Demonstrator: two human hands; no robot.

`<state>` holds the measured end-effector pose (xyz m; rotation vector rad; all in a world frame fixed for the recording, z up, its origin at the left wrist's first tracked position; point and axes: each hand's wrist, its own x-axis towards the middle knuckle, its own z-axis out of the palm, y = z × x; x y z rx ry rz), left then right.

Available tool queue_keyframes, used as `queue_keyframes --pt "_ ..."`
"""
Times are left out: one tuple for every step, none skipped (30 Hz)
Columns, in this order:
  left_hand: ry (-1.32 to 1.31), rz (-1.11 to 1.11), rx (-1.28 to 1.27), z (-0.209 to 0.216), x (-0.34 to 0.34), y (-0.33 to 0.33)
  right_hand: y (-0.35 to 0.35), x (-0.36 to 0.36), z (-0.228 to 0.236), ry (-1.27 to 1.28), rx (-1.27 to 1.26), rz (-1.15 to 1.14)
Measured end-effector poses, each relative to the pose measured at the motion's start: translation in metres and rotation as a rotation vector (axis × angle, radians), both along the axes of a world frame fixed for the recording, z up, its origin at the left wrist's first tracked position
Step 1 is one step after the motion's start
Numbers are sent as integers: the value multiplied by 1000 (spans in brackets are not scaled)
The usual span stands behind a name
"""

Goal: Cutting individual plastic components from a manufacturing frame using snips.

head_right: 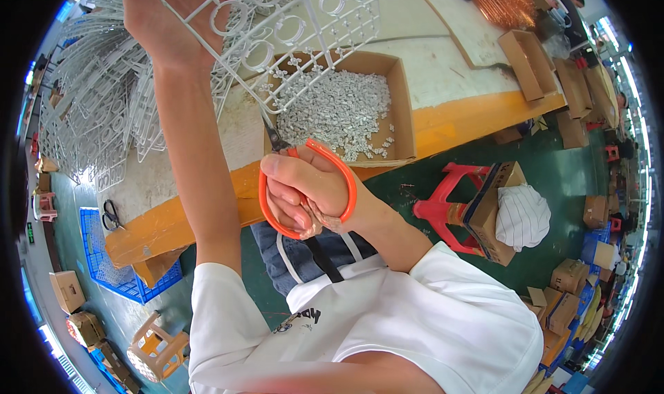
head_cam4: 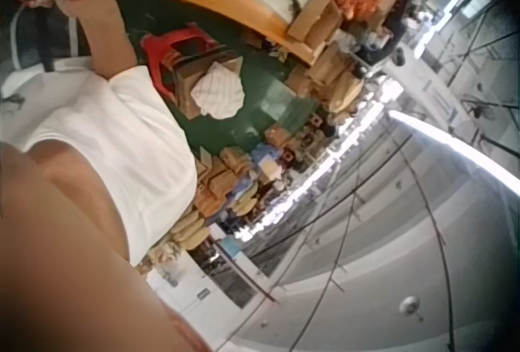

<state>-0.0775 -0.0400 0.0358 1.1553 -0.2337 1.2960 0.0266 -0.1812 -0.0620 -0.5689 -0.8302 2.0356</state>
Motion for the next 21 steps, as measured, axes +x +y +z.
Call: queue_keyframes --pt "-1 -1 0 0 -1 1 0 0 -1 -1 0 -1" --pt "22 38 -29 0 -1 2 1 -1 -3 27 -40 -10" --pt "45 76 -58 0 0 2 1 -1 -6 55 -80 -19" --pt "45 75 -57 0 0 2 2 -1 -8 54 -79 -20" --pt "63 59 -75 0 0 1 4 -1 -10 89 -69 -35" --pt "82 43 -93 0 0 1 6 -1 -12 123 -58 -51" --pt "83 42 -92 0 1 0 8 0 -14 124 -58 -51" --pt "109 5 -79 0 2 1 10 2 -16 188 -84 -11" --pt "135 -33 -67 -1 3 1 11 3 -17 252 -111 28" --pt "87 -200 17 -6 6 14 12 4 -18 251 -110 26" --pt "87 -196 17 -10 10 18 12 3 -19 268 -92 29" --pt "66 -292 75 -13 16 21 12 2 -19 285 -75 31" --pt "45 -388 133 -17 18 24 12 1 -18 286 -76 35" --pt "260 -182 364 -13 15 23 11 2 -18 268 -76 8" --pt "259 -186 364 -13 17 19 11 2 -18 250 -77 -19" --pt "187 -288 247 -14 23 15 11 3 -19 251 -78 -24" --pt "116 -385 131 -14 27 10 12 4 -20 213 -89 -44" --pt "174 -215 352 -15 29 6 12 4 -21 174 -100 -65" --pt "174 -217 352 -16 30 7 12 5 -20 175 -100 -67" --pt "183 -225 357 -17 30 8 11 4 -19 153 -123 -95" --pt "191 -233 362 -18 30 10 11 4 -18 131 -146 -123"
